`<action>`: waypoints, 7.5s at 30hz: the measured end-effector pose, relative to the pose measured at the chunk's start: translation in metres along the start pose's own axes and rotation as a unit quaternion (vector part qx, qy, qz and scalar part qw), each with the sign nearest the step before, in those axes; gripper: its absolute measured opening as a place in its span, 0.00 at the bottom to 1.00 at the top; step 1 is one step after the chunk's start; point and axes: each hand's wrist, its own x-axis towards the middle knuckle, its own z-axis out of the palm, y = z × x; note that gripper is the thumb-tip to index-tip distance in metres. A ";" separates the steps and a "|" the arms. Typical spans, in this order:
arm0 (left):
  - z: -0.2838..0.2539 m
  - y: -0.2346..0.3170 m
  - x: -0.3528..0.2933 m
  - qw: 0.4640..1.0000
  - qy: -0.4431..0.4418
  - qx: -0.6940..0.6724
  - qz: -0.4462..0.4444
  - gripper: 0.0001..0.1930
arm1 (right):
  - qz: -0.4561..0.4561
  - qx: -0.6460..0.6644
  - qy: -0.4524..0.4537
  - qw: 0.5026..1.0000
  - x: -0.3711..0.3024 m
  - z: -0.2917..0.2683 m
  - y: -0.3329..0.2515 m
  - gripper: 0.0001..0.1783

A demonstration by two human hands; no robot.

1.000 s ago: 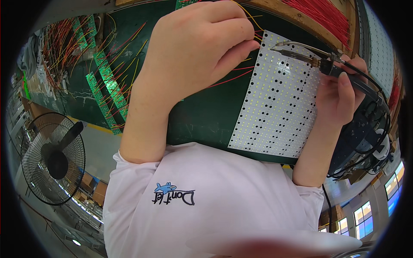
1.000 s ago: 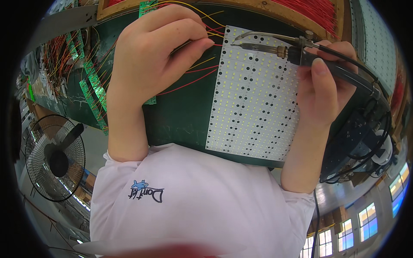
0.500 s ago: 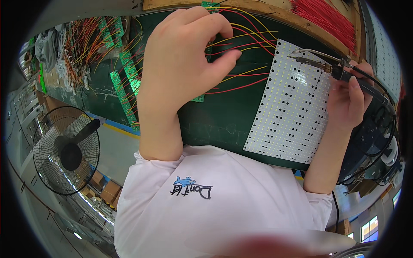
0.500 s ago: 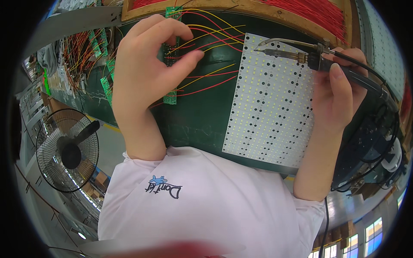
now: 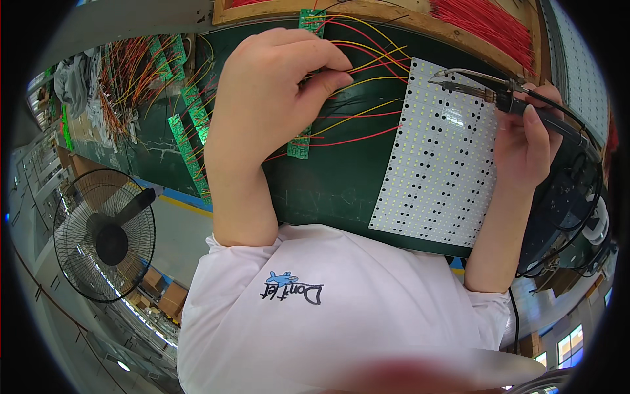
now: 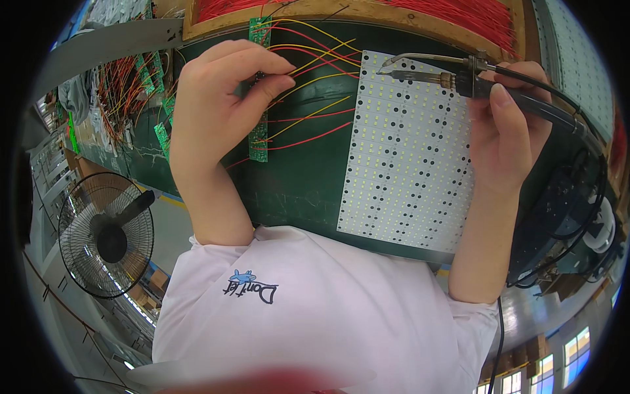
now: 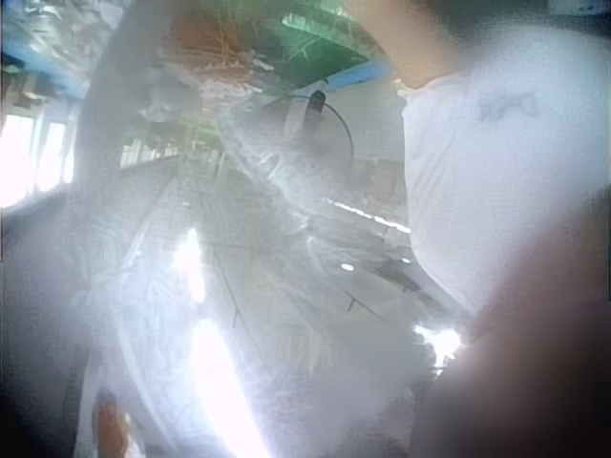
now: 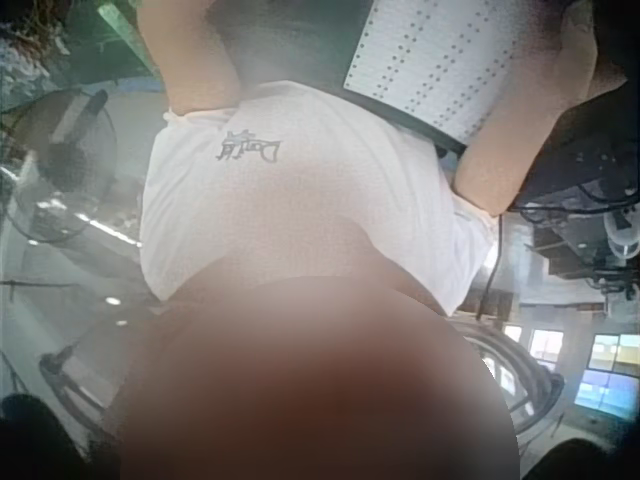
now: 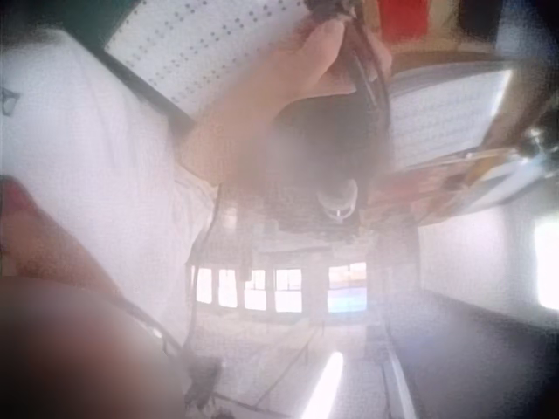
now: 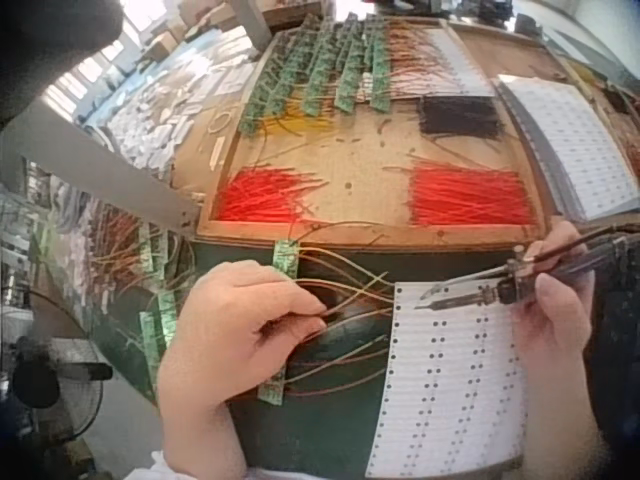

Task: The person solders red and yellow wires to an LED circuit board using a soldering iron.

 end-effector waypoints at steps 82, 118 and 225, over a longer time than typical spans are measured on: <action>-0.007 0.018 -0.019 0.980 -0.058 0.158 -0.110 0.07 | -0.003 0.039 0.007 0.999 0.004 -0.003 -0.002 0.12; 0.009 0.002 0.008 0.996 0.046 -0.031 0.064 0.05 | -0.038 0.060 -0.100 0.992 0.007 -0.015 0.000 0.11; 0.037 0.026 0.016 0.997 0.014 -0.015 0.069 0.08 | -0.021 -0.102 -0.081 0.991 -0.003 0.009 0.004 0.12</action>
